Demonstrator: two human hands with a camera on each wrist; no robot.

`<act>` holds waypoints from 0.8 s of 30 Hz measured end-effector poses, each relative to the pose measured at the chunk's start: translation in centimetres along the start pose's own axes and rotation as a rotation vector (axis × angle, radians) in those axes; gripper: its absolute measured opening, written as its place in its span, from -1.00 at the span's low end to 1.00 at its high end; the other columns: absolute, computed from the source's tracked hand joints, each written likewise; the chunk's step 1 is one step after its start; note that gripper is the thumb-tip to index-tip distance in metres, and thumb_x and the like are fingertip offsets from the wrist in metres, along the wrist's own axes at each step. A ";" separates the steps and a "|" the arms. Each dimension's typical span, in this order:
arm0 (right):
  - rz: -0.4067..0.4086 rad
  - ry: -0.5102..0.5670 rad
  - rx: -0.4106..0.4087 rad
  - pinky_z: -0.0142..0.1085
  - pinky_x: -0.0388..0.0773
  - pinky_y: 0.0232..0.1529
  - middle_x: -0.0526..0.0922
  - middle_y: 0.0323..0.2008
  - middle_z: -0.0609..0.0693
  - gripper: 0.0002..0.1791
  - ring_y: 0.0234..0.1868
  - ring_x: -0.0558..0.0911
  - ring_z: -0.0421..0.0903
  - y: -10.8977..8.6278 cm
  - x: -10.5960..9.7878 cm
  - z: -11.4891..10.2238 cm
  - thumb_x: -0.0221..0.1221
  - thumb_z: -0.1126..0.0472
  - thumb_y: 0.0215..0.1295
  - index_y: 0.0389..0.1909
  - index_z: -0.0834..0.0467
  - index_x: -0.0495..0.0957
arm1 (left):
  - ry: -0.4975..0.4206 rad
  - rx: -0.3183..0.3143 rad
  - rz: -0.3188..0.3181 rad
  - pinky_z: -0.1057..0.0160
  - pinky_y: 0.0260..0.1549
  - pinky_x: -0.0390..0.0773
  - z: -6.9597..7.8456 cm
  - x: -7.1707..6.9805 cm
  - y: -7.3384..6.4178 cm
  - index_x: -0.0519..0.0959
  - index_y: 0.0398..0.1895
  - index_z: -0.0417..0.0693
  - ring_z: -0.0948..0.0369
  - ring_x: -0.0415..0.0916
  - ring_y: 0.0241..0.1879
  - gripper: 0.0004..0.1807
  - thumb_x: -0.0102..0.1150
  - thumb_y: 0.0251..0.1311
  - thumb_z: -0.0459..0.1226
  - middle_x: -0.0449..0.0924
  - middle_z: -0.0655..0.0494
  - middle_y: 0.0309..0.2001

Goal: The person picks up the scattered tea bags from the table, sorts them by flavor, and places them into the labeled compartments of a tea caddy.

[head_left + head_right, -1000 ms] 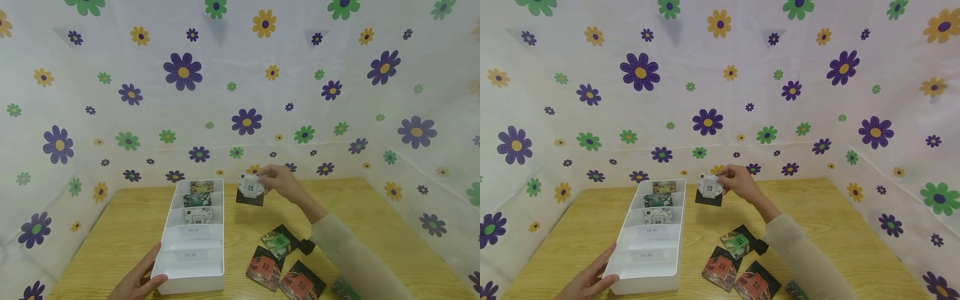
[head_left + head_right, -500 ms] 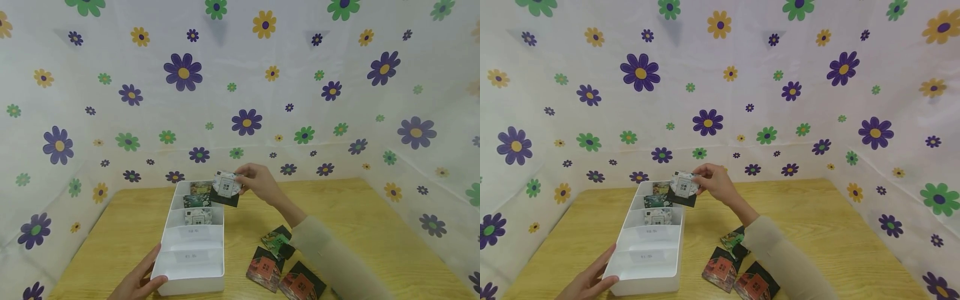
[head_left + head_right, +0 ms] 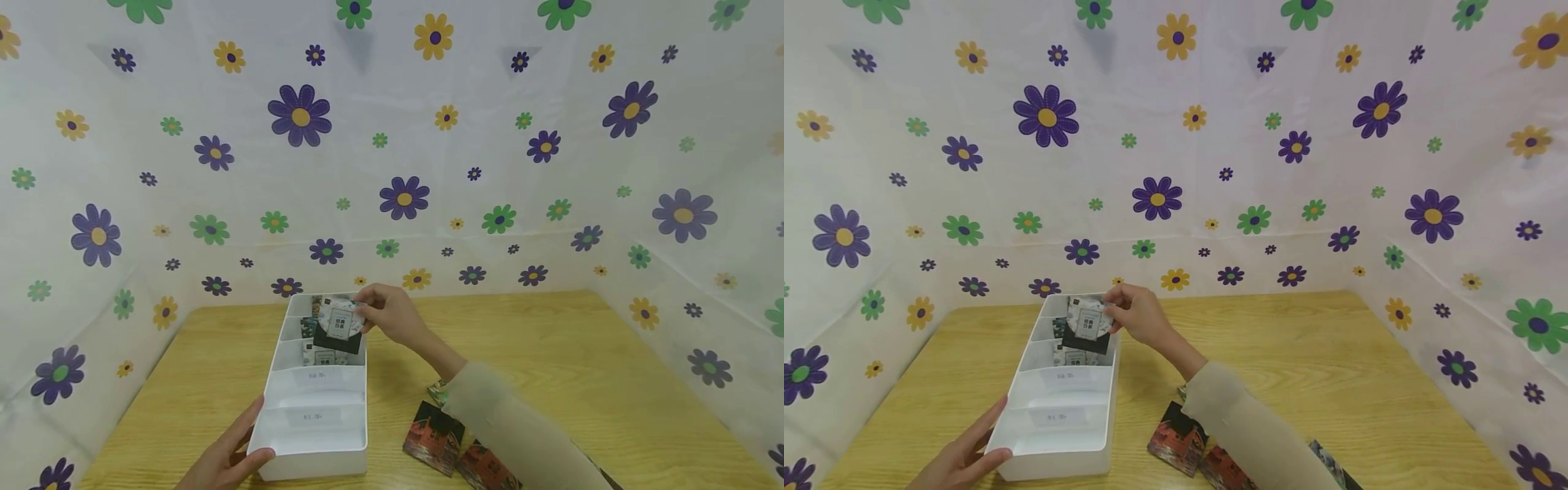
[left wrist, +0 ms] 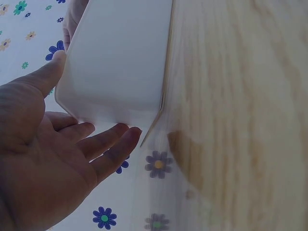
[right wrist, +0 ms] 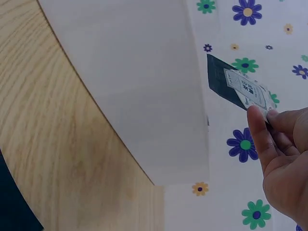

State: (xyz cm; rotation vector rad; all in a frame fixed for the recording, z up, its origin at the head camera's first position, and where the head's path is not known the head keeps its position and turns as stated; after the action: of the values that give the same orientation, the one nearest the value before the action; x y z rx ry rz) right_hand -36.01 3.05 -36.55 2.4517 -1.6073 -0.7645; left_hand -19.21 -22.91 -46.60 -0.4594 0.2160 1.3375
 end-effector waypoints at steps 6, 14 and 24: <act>-0.020 -0.070 -0.015 -0.20 0.74 -0.38 0.68 -0.33 0.13 -0.83 -0.47 0.70 0.08 -0.1 1.7 0.7 0.24 0.43 0.43 -0.02 0.35 0.64 | -0.012 0.011 -0.006 -0.10 0.09 0.64 0.0 0.0 0.1 -0.08 0.69 -0.09 -0.39 0.17 0.45 0.02 0.34 0.37 -0.10 -0.12 -0.33 0.62; -0.068 -0.145 -0.018 -0.31 0.72 -0.39 0.69 -0.30 0.09 -0.83 -0.42 0.72 -0.01 -0.5 3.6 1.1 0.21 0.49 0.42 -0.05 0.33 0.66 | -0.010 0.028 0.000 -0.12 0.11 0.62 0.0 0.0 0.0 -0.08 0.69 -0.07 -0.38 0.17 0.45 0.01 0.34 0.37 -0.10 -0.13 -0.31 0.63; -0.137 -0.211 0.003 -0.37 0.71 -0.35 0.74 -0.22 0.08 -0.84 -0.43 0.73 -0.09 -1.3 5.3 1.1 0.23 0.47 0.42 -0.07 0.27 0.70 | -0.004 0.024 0.001 -0.13 0.11 0.62 0.2 0.0 0.1 -0.04 0.68 -0.08 -0.37 0.20 0.44 -0.01 0.33 0.37 -0.10 -0.08 -0.31 0.62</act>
State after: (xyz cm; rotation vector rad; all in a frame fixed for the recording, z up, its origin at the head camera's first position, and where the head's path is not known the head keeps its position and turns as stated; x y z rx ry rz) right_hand -33.81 -0.85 -39.82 2.5795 -1.5160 -1.0745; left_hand -19.30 -22.86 -46.44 -0.4363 0.2292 1.3355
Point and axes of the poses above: each hand's wrist, its own y-axis towards the middle knuckle, its own x-axis out of the palm, z = x × y, the point moved 7 cm from there along y, towards the middle knuckle
